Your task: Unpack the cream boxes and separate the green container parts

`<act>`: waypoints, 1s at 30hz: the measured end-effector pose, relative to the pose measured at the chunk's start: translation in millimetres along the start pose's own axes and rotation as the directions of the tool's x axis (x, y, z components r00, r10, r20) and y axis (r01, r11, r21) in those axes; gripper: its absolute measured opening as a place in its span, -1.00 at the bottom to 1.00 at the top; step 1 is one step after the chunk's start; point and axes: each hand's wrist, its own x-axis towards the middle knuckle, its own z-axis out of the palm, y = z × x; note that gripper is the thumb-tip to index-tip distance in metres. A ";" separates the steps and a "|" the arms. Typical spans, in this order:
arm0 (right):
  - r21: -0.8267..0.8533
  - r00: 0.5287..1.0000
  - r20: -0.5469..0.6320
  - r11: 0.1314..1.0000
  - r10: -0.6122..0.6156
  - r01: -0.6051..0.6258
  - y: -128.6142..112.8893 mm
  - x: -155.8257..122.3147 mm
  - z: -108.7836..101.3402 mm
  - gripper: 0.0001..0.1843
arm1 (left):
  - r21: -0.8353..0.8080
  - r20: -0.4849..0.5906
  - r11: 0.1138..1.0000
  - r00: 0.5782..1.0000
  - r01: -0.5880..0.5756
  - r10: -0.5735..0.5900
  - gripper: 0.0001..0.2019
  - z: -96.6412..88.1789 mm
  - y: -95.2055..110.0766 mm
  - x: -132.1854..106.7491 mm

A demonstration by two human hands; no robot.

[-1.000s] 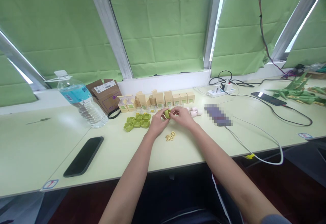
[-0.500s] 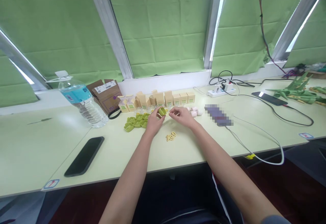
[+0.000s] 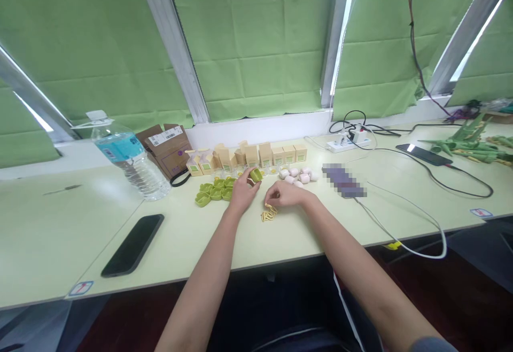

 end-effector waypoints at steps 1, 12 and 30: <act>0.006 1.000 0.016 1.000 0.007 -0.008 0.3 0.1 -0.3 -0.81 | 0.002 0.004 1.000 1.000 0.003 -0.003 -0.50 -0.2 0.6 -0.2; 0.035 0.998 0.046 0.999 0.030 -0.032 0.6 0.0 -1.8 -0.76 | 0.003 0.024 1.000 1.000 0.014 -0.014 -0.51 -1.1 5.3 -1.3; 0.011 0.990 -0.074 0.993 0.122 -0.121 5.2 8.4 7.5 -0.80 | -0.038 -0.022 0.999 1.000 -0.001 0.000 -0.54 -8.5 18.5 0.1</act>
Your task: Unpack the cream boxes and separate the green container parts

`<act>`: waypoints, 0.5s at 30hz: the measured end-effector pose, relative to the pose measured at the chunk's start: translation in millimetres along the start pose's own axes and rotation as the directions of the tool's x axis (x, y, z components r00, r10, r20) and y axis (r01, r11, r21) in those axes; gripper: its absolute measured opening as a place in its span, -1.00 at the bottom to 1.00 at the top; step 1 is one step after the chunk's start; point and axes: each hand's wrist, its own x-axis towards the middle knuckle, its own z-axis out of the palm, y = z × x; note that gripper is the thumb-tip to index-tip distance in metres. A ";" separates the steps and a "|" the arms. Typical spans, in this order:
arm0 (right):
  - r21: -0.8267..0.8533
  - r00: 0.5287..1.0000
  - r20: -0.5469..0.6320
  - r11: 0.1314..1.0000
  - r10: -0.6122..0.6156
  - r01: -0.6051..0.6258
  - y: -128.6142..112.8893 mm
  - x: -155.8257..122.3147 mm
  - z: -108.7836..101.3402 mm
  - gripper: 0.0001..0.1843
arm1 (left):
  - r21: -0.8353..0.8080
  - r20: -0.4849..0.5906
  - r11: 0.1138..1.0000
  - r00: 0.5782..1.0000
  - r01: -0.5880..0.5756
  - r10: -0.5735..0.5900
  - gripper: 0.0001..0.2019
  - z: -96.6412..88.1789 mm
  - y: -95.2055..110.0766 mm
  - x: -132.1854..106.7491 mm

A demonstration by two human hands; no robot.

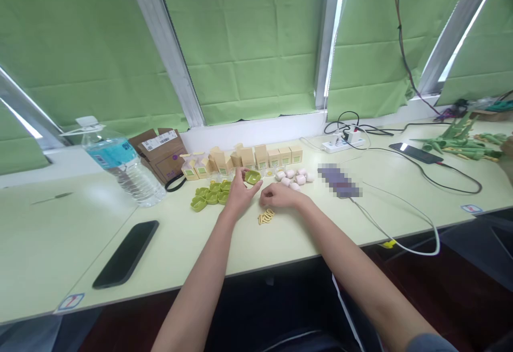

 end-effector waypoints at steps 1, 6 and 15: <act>0.005 1.000 0.001 1.000 0.003 -0.003 -0.3 0.1 0.1 -0.80 | 0.025 -0.005 0.999 1.000 -0.025 0.026 -0.56 -3.9 2.8 1.8; -0.021 1.000 -0.011 1.000 -0.005 0.005 -1.4 0.6 0.3 -0.80 | 0.104 0.024 0.988 0.994 -0.112 0.110 -0.63 -37.7 8.8 -1.9; -0.008 1.000 -0.004 1.000 0.015 -0.015 -4.6 -0.1 0.3 -0.82 | 0.434 0.090 0.901 0.996 -0.015 -0.027 -0.67 -117.0 -21.5 -40.5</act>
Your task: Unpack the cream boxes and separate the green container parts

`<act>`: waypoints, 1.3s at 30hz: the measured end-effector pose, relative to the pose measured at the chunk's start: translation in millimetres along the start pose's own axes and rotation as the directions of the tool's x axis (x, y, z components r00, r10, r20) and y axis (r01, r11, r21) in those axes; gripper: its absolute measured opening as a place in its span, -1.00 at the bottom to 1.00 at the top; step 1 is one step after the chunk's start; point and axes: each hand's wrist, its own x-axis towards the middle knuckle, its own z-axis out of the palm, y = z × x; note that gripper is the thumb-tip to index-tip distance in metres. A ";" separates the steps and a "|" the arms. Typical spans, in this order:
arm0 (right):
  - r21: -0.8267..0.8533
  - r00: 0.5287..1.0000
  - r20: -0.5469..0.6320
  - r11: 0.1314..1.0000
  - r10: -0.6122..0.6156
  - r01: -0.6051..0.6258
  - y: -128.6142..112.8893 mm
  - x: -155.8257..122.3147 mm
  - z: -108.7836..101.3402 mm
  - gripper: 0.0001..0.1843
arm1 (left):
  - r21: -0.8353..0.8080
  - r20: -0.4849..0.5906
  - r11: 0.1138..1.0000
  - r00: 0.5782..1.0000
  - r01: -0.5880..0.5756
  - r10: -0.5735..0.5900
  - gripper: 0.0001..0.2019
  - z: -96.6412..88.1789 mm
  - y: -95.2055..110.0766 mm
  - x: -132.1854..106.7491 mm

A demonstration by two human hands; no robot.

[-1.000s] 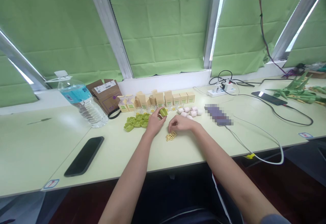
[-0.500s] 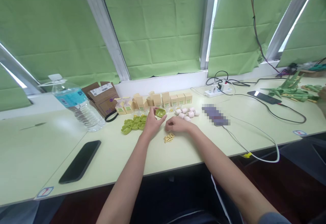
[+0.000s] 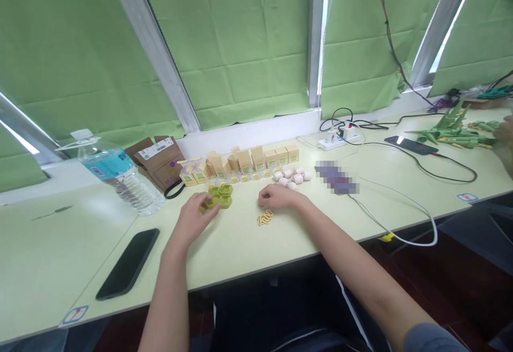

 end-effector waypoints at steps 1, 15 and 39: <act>-0.004 1.000 -0.002 1.000 0.001 -0.001 -0.3 0.1 -0.1 -0.82 | 0.047 0.046 0.998 0.998 0.036 -0.038 -0.66 -5.2 -3.2 -3.9; -0.008 1.000 -0.015 1.000 0.022 -0.022 -7.5 -3.5 -2.0 -0.83 | 0.266 0.241 0.931 0.917 0.251 -0.317 -0.69 1.2 -1.2 -18.0; -0.026 0.999 -0.018 0.999 0.030 -0.031 -9.8 -4.1 -2.2 -0.83 | 0.255 0.004 0.944 0.976 0.208 -0.217 -0.67 17.2 39.1 7.8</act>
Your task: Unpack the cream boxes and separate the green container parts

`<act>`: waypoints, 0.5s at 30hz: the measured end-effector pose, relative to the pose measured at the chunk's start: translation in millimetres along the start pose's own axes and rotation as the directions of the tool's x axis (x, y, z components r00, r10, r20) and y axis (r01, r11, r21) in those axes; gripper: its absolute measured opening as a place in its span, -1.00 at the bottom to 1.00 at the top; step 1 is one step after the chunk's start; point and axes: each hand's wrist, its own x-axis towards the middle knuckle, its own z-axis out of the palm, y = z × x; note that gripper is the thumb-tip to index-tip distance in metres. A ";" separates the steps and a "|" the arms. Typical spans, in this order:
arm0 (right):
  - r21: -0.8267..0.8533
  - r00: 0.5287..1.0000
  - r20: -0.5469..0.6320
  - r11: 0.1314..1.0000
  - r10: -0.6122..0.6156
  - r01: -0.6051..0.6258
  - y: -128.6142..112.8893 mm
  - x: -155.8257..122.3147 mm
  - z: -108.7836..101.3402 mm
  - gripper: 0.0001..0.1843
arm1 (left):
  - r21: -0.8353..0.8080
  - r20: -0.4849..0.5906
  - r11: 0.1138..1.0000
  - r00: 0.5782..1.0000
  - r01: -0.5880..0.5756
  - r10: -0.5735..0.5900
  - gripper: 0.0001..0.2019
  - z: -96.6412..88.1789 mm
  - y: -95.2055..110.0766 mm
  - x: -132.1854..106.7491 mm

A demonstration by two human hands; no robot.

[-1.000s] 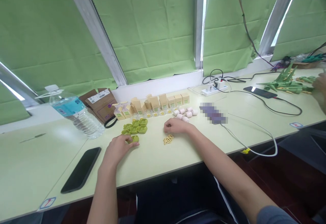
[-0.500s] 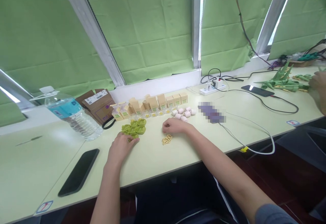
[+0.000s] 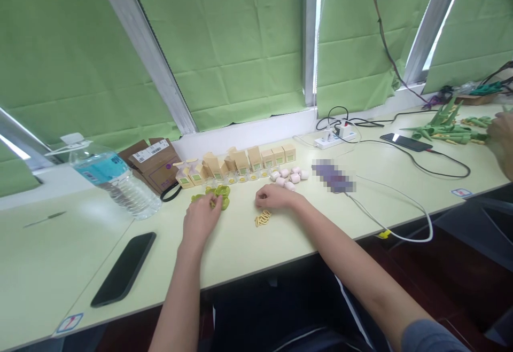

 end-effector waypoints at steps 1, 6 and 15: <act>-0.001 1.000 -0.001 1.000 -0.006 0.006 0.6 0.4 0.4 -0.83 | -0.049 -0.020 0.998 0.999 -0.036 0.035 -0.68 3.0 7.0 3.9; -0.028 0.998 -0.047 0.999 -0.042 0.041 4.6 3.8 3.1 -0.84 | -0.342 -0.081 0.926 0.987 -0.161 0.142 -0.68 30.5 41.7 23.6; -0.124 0.979 -0.203 0.992 -0.019 -0.007 15.6 11.4 7.3 -0.83 | -0.639 0.065 0.754 0.966 -0.152 0.250 -0.66 84.0 83.4 45.2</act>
